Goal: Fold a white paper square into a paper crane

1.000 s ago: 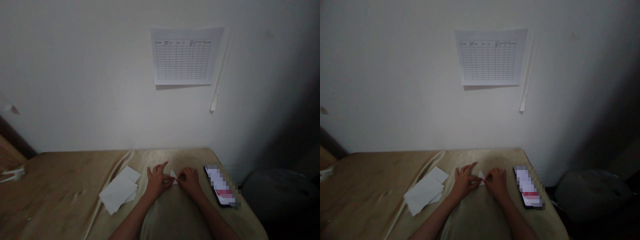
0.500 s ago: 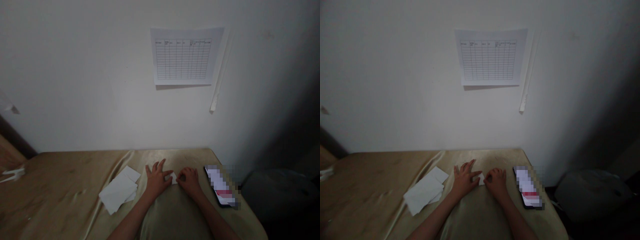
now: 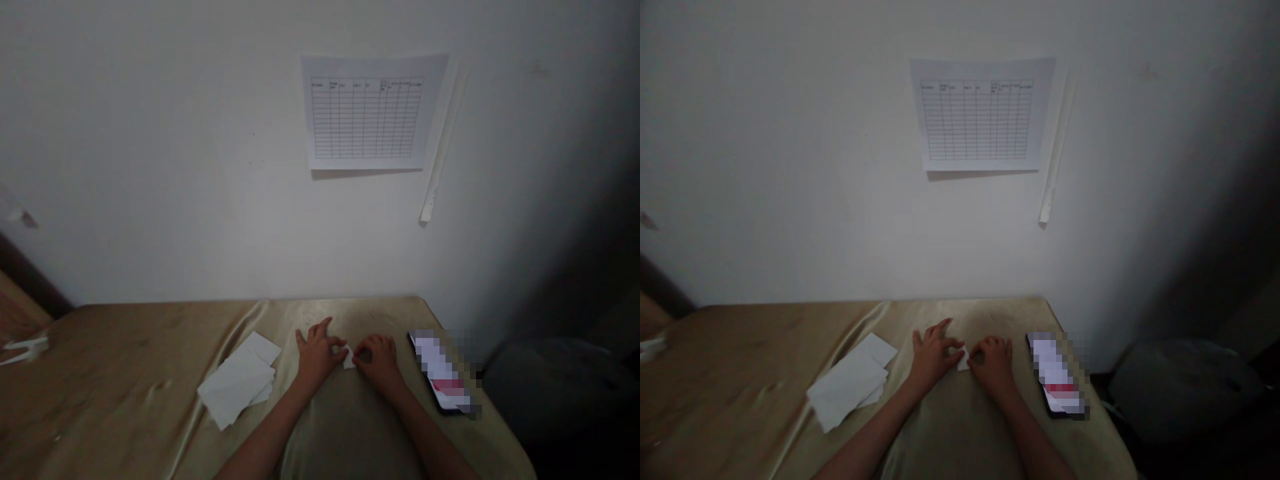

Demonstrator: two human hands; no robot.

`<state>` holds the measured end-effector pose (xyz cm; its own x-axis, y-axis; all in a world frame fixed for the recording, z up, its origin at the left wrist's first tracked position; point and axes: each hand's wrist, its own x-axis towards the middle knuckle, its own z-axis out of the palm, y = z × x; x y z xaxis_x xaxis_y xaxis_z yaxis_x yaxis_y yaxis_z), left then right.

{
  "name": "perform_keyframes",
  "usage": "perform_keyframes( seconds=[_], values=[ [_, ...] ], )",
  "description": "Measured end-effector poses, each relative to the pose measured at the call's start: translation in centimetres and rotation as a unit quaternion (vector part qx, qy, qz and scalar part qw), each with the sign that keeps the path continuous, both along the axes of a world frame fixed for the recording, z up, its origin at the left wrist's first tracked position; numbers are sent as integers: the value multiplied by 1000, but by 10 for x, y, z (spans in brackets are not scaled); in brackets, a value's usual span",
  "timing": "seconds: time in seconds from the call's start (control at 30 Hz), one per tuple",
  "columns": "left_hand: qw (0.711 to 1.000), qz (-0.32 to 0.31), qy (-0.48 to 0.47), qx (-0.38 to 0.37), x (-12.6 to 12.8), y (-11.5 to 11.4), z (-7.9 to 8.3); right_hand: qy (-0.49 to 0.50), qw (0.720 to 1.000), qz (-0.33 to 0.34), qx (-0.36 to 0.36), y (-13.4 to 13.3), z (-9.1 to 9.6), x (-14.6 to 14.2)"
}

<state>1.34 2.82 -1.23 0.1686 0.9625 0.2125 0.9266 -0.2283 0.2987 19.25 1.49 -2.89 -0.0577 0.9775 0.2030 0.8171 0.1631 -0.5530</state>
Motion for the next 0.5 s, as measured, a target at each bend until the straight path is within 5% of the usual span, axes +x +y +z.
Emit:
perform_keyframes(
  seconds=[0.5],
  values=[
    [997, -33, 28, -69, -1, 2, 6, -21, 1000, -8, -15, 2, -1, 0]
  ],
)
